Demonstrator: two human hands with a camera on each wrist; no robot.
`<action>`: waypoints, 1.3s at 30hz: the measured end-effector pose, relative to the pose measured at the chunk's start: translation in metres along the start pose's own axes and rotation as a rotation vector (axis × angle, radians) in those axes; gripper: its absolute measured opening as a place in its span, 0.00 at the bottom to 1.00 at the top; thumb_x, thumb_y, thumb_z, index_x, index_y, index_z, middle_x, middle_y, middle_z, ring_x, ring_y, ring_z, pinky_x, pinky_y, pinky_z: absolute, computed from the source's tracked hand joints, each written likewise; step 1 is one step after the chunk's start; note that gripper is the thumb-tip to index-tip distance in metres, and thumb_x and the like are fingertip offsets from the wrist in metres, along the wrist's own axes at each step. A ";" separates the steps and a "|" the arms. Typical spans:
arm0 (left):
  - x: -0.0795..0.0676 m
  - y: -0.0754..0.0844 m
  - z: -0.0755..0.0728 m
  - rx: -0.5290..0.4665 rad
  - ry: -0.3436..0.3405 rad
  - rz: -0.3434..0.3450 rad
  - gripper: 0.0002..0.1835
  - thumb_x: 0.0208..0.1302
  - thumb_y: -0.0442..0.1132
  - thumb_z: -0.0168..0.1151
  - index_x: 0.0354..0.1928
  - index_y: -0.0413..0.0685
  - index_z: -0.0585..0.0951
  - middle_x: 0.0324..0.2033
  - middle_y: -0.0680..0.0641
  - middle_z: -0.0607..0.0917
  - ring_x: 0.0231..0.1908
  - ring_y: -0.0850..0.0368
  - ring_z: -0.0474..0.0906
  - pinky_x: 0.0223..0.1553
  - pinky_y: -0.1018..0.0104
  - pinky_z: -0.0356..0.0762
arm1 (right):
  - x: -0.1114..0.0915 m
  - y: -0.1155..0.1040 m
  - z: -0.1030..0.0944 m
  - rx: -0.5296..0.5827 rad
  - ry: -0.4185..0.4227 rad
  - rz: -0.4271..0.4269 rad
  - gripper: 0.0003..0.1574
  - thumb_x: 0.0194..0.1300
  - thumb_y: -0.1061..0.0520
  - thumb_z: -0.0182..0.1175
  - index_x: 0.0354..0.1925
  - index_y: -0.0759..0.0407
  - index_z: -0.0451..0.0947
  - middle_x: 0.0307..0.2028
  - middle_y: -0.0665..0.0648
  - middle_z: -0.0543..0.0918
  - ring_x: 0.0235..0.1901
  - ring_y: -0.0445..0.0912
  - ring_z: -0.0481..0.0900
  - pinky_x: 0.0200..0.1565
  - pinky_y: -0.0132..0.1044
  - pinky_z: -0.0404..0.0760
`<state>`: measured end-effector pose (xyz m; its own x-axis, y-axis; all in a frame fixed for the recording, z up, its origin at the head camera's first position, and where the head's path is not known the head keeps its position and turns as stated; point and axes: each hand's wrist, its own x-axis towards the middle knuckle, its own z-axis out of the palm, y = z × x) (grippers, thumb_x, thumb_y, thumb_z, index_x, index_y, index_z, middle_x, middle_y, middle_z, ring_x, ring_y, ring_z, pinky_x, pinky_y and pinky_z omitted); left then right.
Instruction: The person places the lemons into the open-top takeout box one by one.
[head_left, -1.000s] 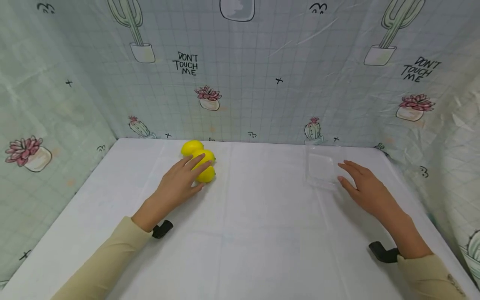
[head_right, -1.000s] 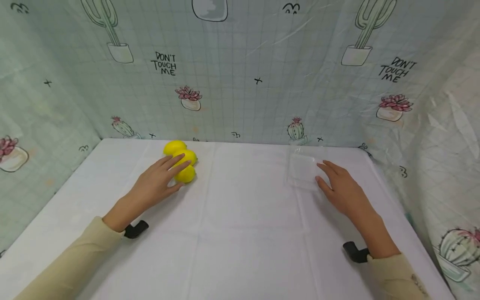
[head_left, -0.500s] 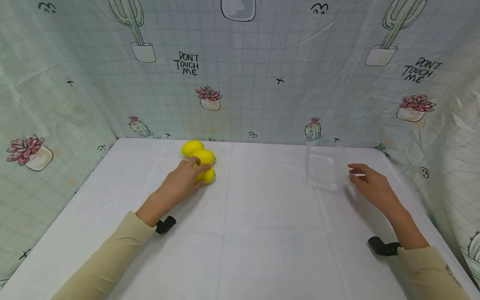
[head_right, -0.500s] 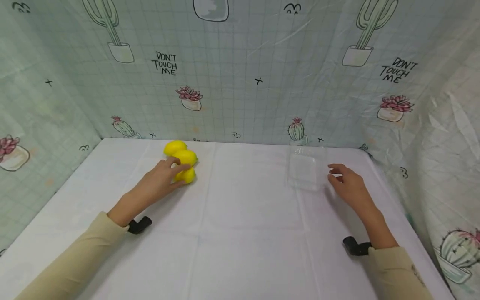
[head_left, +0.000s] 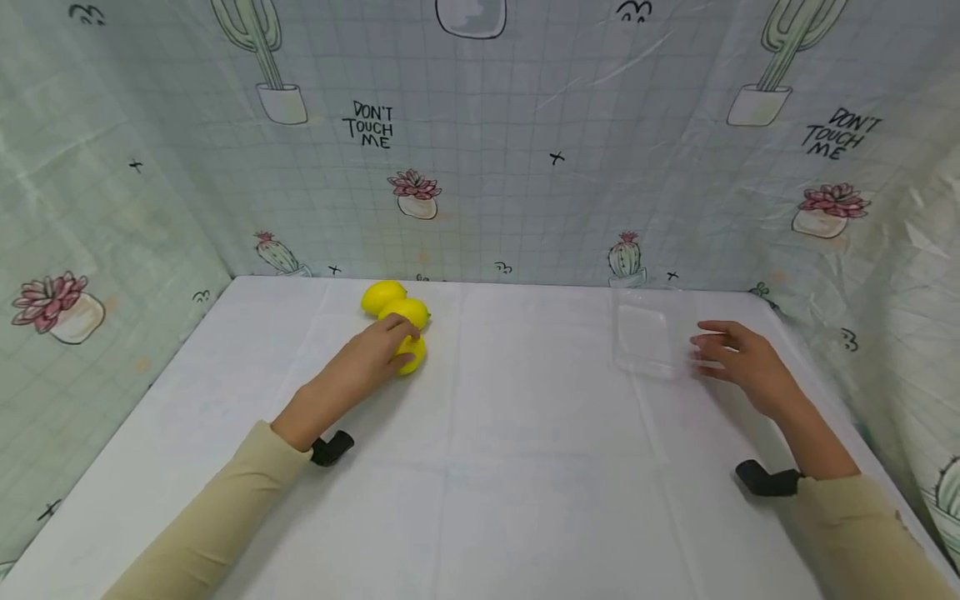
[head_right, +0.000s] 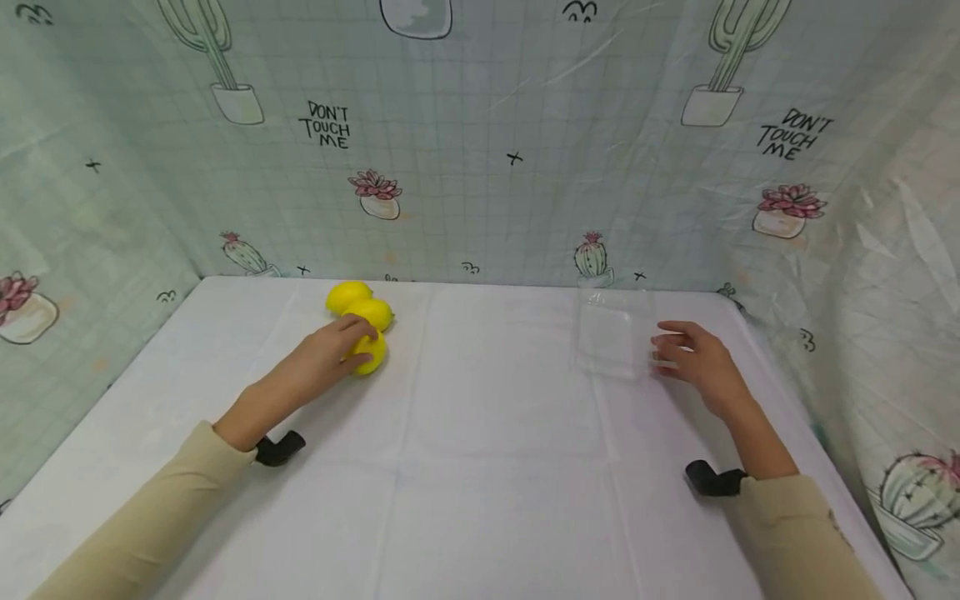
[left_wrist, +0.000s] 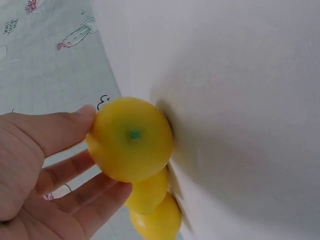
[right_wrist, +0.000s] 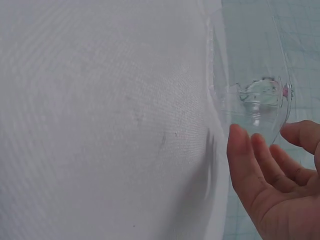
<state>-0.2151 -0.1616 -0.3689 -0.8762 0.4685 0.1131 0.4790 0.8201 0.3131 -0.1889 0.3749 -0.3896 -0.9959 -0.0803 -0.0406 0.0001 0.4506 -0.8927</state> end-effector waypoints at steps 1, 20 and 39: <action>0.000 0.000 -0.001 -0.010 -0.009 -0.017 0.19 0.66 0.34 0.69 0.57 0.37 0.79 0.56 0.39 0.78 0.54 0.44 0.78 0.57 0.52 0.79 | 0.000 0.000 -0.001 0.022 -0.015 -0.002 0.39 0.81 0.50 0.49 0.75 0.75 0.51 0.57 0.58 0.75 0.47 0.32 0.82 0.48 0.37 0.87; -0.004 0.000 -0.012 -0.016 -0.088 -0.017 0.27 0.54 0.23 0.74 0.58 0.38 0.82 0.56 0.39 0.83 0.57 0.41 0.79 0.60 0.45 0.77 | 0.019 -0.011 -0.002 0.118 -0.173 0.126 0.40 0.82 0.50 0.48 0.76 0.74 0.48 0.64 0.56 0.77 0.51 0.29 0.80 0.53 0.33 0.84; 0.001 -0.011 -0.013 -0.051 -0.231 -0.003 0.34 0.47 0.24 0.79 0.58 0.43 0.79 0.53 0.42 0.82 0.54 0.44 0.77 0.60 0.48 0.78 | 0.030 -0.011 0.006 0.305 -0.233 0.148 0.39 0.83 0.53 0.46 0.76 0.76 0.46 0.53 0.41 0.84 0.51 0.40 0.85 0.51 0.33 0.84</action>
<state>-0.2219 -0.1739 -0.3603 -0.8392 0.5336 -0.1047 0.4678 0.8066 0.3613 -0.2180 0.3620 -0.3840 -0.9360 -0.2499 -0.2479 0.2034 0.1907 -0.9603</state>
